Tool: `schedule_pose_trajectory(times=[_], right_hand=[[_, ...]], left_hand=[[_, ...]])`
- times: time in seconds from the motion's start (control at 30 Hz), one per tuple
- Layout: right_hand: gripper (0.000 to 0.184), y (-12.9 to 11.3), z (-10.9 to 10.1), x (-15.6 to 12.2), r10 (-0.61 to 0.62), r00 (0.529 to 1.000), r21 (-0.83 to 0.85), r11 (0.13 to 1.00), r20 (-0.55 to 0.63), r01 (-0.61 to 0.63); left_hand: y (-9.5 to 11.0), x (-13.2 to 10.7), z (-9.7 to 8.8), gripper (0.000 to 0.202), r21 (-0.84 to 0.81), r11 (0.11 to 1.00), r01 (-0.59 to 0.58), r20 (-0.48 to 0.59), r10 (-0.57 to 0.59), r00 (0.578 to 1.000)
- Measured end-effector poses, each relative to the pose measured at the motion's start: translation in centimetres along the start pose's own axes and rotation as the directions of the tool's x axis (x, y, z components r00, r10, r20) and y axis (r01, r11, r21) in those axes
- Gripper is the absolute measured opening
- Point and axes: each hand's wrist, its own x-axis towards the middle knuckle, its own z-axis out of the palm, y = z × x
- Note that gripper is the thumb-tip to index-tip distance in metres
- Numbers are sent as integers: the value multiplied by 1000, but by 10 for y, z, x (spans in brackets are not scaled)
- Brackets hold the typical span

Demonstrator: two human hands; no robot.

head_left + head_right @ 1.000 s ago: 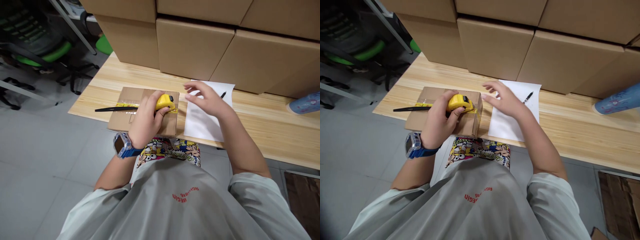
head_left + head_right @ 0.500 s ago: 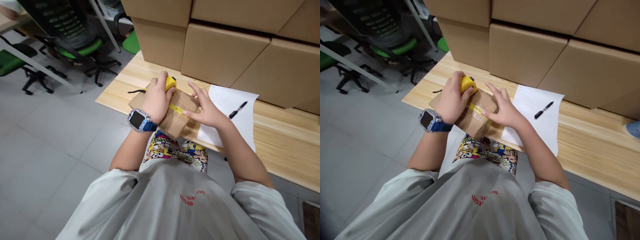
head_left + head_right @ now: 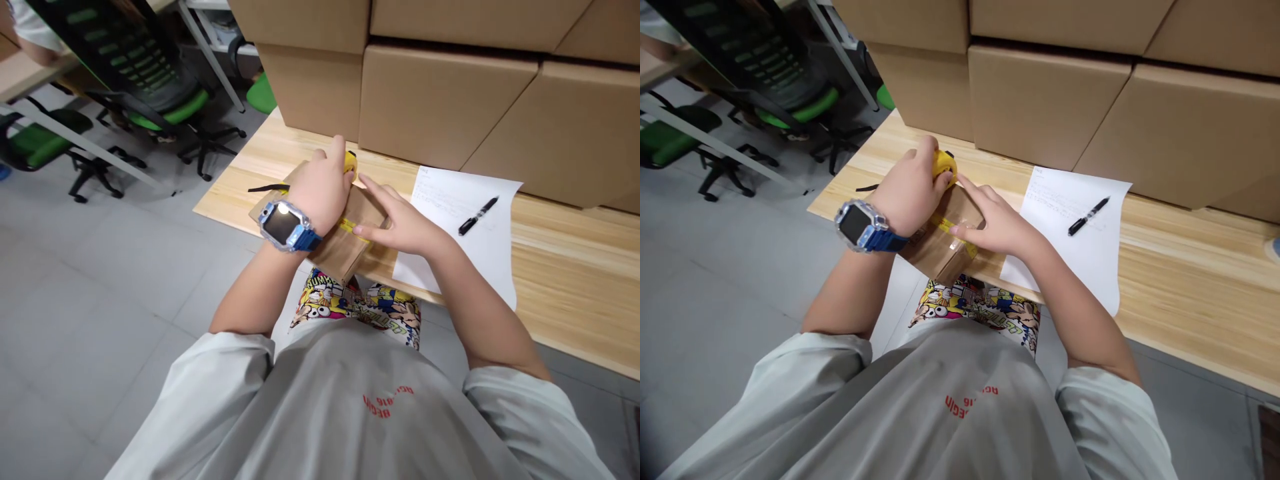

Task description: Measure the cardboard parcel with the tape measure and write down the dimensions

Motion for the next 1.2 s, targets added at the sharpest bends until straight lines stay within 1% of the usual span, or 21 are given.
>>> schedule_pose_trajectory(times=[0.1, 0.2, 0.27, 0.37, 0.43, 0.53, 0.6, 0.73, 0.8, 0.9, 1.03, 1.1, 1.2], right_hand=[[110, 4, -7, 9, 39, 998, -11, 999, 40, -38], [122, 5, -13, 21, 94, 990, 9, 995, 105, -96], [127, 3, -16, 28, 114, 980, 20, 993, 165, -119], [123, -1, -17, 32, 124, 968, 17, 991, 217, -130], [118, -3, -18, 30, 137, 966, -2, 990, 219, -140], [112, -6, -19, 26, 137, 965, -10, 990, 224, -139], [111, -7, -21, 24, 136, 960, -11, 990, 243, -138], [113, -9, -24, 25, 153, 950, -44, 988, 271, -146], [113, -10, -25, 26, 161, 950, -76, 986, 269, -145], [115, -11, -27, 27, 176, 947, -125, 981, 270, -147], [114, -9, -28, 27, 159, 947, -126, 984, 279, -128], [113, -8, -29, 26, 145, 948, -111, 987, 283, -118], [113, -8, -30, 26, 164, 945, -111, 984, 282, -138]], left_hand=[[-3, -1, -1, 43, 16, 1000, 2, 12, -2, 1000], [-11, -3, -4, 43, 23, 1000, -2, 29, 1, 1000], [-16, -6, -6, 42, 25, 999, -22, 36, 21, 999], [-23, -14, -7, 45, 36, 998, -41, 49, 39, 998], [-27, -22, -6, 48, 38, 998, -49, 51, 47, 998], [-32, -35, -3, 52, 50, 997, -54, 10, 54, 998], [-36, -45, -3, 52, 79, 996, -36, -10, 37, 999], [-43, -69, -7, 53, 128, 991, 38, 15, -40, 999], [-49, -83, -9, 54, 133, 990, 50, 12, -52, 999], [-64, -104, -9, 54, 117, 993, 17, -29, -13, 999], [-84, -127, -7, 50, 98, 995, -30, -137, 44, 990], [-90, -135, -5, 48, 104, 992, -68, -187, 87, 979], [-94, -144, -5, 44, 122, 988, -97, -244, 124, 962]])
